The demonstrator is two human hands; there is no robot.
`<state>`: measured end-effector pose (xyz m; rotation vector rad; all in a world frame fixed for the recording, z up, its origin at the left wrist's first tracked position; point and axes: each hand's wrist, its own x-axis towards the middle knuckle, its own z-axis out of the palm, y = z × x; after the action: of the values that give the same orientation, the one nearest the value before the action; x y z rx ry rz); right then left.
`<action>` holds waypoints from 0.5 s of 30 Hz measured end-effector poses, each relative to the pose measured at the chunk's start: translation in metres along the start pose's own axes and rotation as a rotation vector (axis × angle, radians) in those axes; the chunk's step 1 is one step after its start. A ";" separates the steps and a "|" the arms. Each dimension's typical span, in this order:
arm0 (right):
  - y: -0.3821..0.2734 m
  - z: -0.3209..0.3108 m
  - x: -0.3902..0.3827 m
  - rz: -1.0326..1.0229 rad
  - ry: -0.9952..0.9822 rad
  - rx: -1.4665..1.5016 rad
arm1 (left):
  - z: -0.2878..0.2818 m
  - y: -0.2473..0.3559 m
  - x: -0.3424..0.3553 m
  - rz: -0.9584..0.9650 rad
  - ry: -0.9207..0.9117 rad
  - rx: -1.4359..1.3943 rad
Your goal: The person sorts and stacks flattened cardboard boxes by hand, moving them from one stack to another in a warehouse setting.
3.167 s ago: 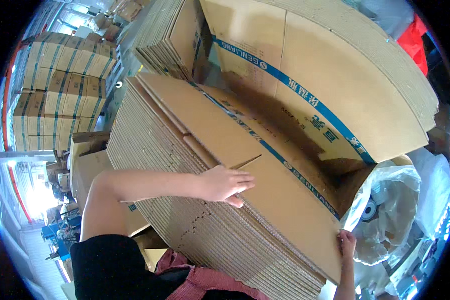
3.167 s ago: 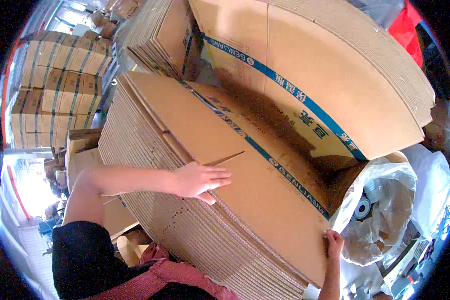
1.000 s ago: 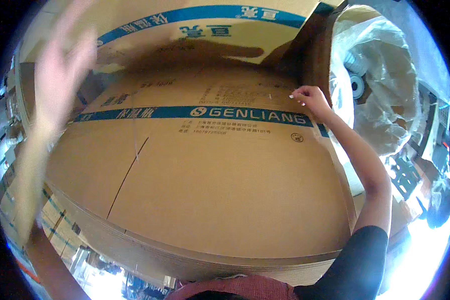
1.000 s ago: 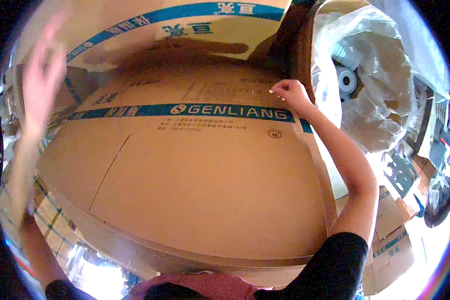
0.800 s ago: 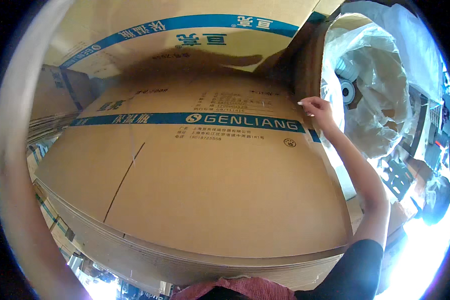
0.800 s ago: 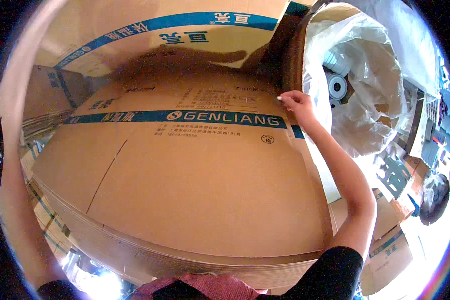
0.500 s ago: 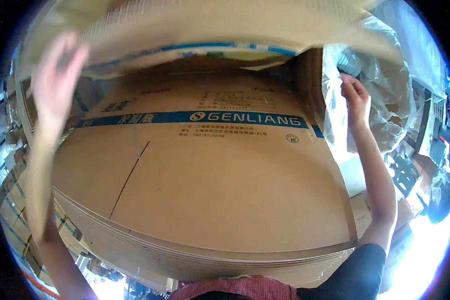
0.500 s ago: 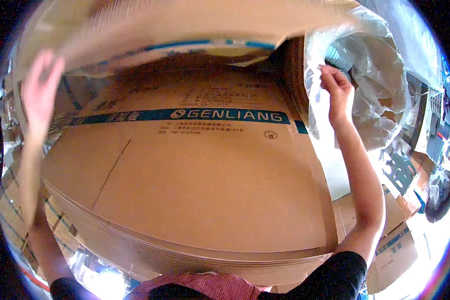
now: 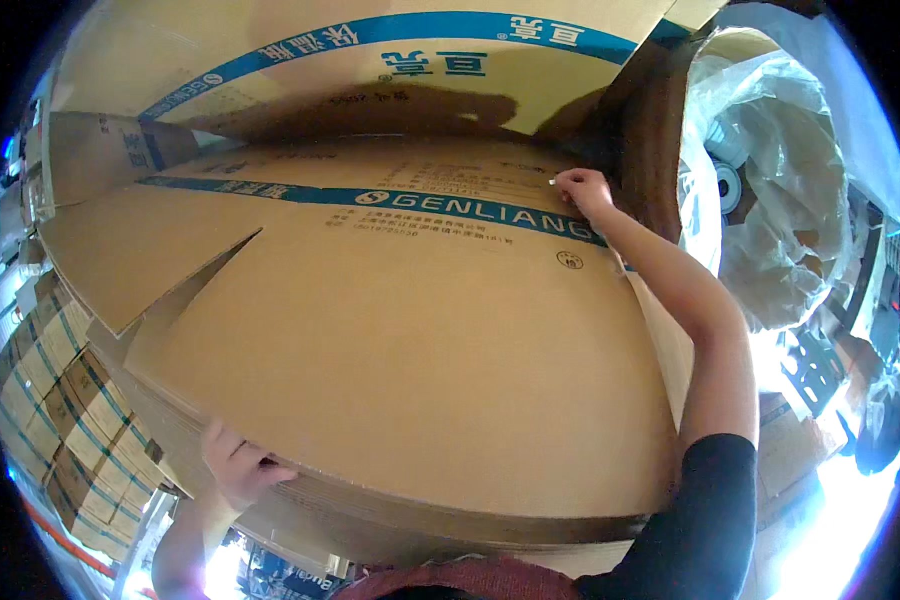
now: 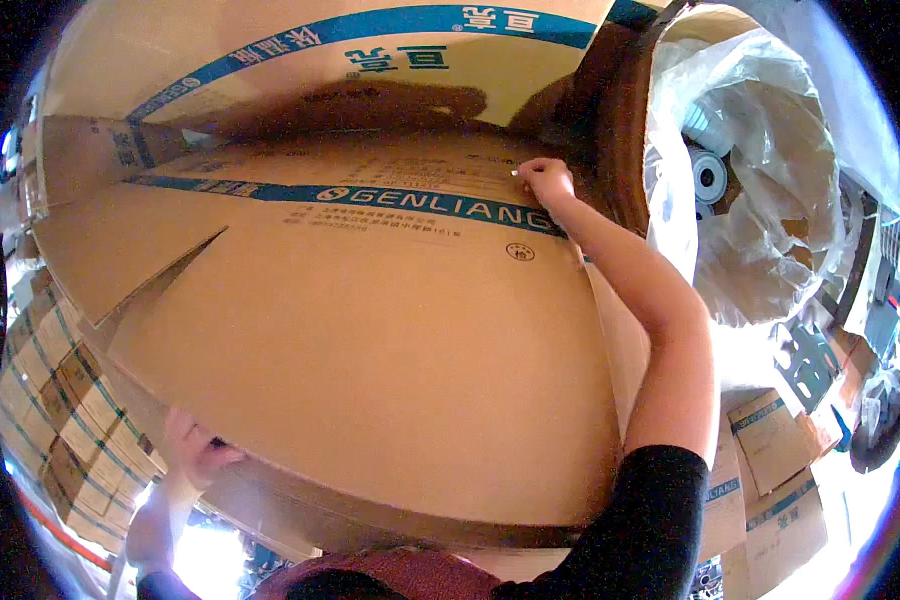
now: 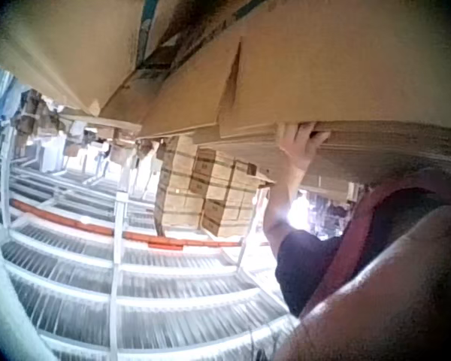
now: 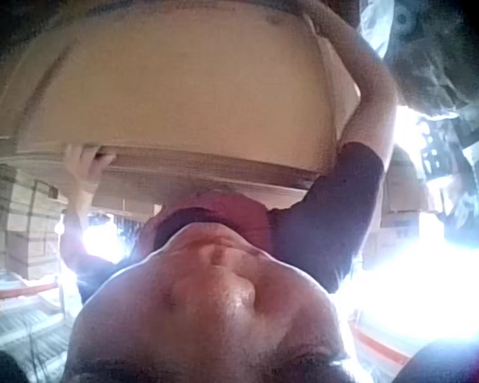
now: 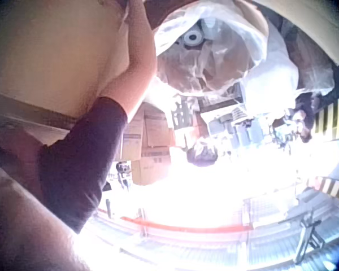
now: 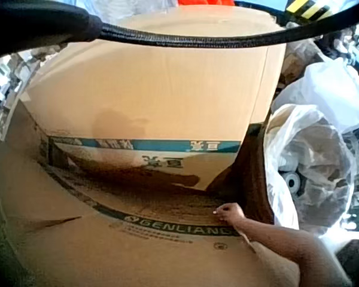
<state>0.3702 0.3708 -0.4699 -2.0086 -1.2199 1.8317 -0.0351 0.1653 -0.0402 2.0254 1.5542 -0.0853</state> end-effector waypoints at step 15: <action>-0.024 0.032 0.028 -0.232 -0.162 -0.520 | 0.004 0.003 0.002 0.093 0.204 0.018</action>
<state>0.3287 0.3923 -0.4837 -1.8519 -2.0568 1.7150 -0.0305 0.1645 -0.0429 2.1731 1.5816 0.1488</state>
